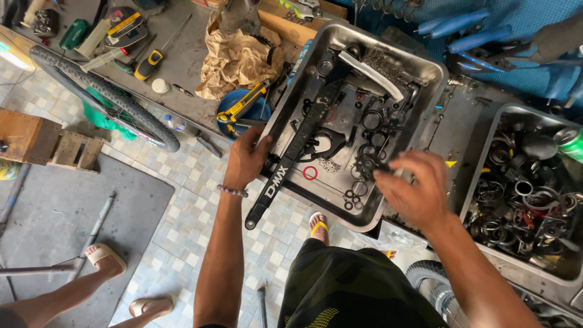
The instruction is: The person sorts through small bicycle parts on a workbench, picking up and placing down various components like bearings and washers. They then pick up a crank arm and appear to be preparing to assemble it with other parts from a tray.
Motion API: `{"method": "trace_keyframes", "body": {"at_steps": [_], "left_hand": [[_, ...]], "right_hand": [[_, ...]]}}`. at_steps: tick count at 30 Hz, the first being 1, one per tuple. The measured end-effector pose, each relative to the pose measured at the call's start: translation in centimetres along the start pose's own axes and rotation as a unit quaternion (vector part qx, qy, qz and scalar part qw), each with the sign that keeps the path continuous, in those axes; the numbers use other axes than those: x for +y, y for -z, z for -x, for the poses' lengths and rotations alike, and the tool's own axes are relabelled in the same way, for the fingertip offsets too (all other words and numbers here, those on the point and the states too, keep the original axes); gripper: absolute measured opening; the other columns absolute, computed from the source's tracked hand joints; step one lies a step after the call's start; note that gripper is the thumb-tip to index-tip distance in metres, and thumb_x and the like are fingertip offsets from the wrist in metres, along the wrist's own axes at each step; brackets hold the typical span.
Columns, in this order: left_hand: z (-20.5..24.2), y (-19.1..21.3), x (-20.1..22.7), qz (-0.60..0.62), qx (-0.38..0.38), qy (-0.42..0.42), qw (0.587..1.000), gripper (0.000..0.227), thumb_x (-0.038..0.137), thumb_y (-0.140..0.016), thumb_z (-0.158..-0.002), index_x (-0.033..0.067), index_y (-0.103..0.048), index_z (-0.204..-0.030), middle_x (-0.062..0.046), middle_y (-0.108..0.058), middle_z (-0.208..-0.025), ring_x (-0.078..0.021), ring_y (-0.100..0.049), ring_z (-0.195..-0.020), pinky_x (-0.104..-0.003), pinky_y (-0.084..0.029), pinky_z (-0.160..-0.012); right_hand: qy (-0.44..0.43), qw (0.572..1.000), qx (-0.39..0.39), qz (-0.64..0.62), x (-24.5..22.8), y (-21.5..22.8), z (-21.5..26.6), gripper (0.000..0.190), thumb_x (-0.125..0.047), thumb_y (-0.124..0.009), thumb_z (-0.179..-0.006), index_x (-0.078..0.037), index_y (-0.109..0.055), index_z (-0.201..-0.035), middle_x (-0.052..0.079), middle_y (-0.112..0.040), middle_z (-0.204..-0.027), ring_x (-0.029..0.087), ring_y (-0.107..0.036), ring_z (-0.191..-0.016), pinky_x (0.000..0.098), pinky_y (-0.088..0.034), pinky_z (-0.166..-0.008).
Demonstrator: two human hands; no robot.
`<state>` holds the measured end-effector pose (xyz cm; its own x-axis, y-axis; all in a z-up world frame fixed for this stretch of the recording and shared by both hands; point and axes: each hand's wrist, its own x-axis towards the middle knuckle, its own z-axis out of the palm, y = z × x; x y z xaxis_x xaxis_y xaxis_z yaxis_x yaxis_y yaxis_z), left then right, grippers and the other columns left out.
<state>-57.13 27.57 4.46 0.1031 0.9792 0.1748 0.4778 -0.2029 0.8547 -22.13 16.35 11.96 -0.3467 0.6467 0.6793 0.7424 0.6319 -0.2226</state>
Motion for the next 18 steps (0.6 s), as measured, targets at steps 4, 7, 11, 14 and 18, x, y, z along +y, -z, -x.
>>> {"method": "trace_keyframes", "body": {"at_steps": [4,7,11,14,18], "left_hand": [[0.4,0.2,-0.1,0.031,0.001,0.042,0.999,0.03,0.023,-0.066,-0.099,0.0003,-0.067,-0.118,-0.015,-0.076,-0.098,-0.02,-0.071,-0.079,-0.033,-0.055,-0.072],[0.6,0.3,0.2,0.034,-0.003,0.057,0.998,0.028,0.022,-0.065,-0.1,0.0005,-0.069,-0.117,-0.014,-0.076,-0.098,-0.0179,-0.072,-0.078,-0.032,-0.056,-0.07],[0.8,0.7,0.3,0.041,-0.005,0.073,0.996,0.027,0.02,-0.065,-0.099,0.0008,-0.069,-0.117,-0.013,-0.077,-0.097,-0.0175,-0.072,-0.077,-0.032,-0.057,-0.068],[0.9,0.7,0.7,0.038,-0.001,0.064,0.997,0.025,0.019,-0.065,-0.1,0.0015,-0.069,-0.117,-0.014,-0.077,-0.1,-0.0188,-0.074,-0.08,-0.032,-0.057,-0.068],[1.1,1.1,3.0,-0.041,0.049,-0.012,0.998,0.03,0.021,-0.069,-0.097,0.0039,-0.067,-0.122,-0.016,-0.073,-0.113,-0.0273,-0.071,-0.098,-0.04,-0.057,-0.08]], "right_hand": [[0.124,0.987,0.087,0.06,0.0,0.9,0.5,0.028,-0.009,-0.094,-0.078,-0.014,-0.071,-0.093,0.007,-0.055,-0.099,0.024,-0.055,-0.096,0.039,-0.045,-0.074],[0.136,0.982,0.108,0.08,-0.9,0.9,-0.2,0.028,-0.014,-0.092,-0.079,-0.019,-0.067,-0.092,0.007,-0.056,-0.097,0.027,-0.057,-0.091,0.0412,-0.047,-0.072],[-0.196,0.971,0.019,-0.138,-1.8,-0.6,-0.7,0.028,-0.024,-0.085,-0.092,-0.013,-0.065,-0.108,0.007,-0.069,-0.109,0.021,-0.066,-0.103,0.0368,-0.054,-0.087],[-0.313,0.944,-0.049,-0.096,-0.9,-2.3,-1.5,0.03,-0.029,-0.084,-0.087,-0.01,-0.07,-0.107,0.01,-0.069,-0.095,0.023,-0.064,-0.089,0.0387,-0.05,-0.081],[-0.255,0.936,-0.219,-0.108,-1.5,-3.7,-1.8,0.025,-0.03,-0.08,-0.085,-0.014,-0.076,-0.104,0.005,-0.075,-0.093,0.027,-0.065,-0.091,0.0427,-0.044,-0.091]]}}
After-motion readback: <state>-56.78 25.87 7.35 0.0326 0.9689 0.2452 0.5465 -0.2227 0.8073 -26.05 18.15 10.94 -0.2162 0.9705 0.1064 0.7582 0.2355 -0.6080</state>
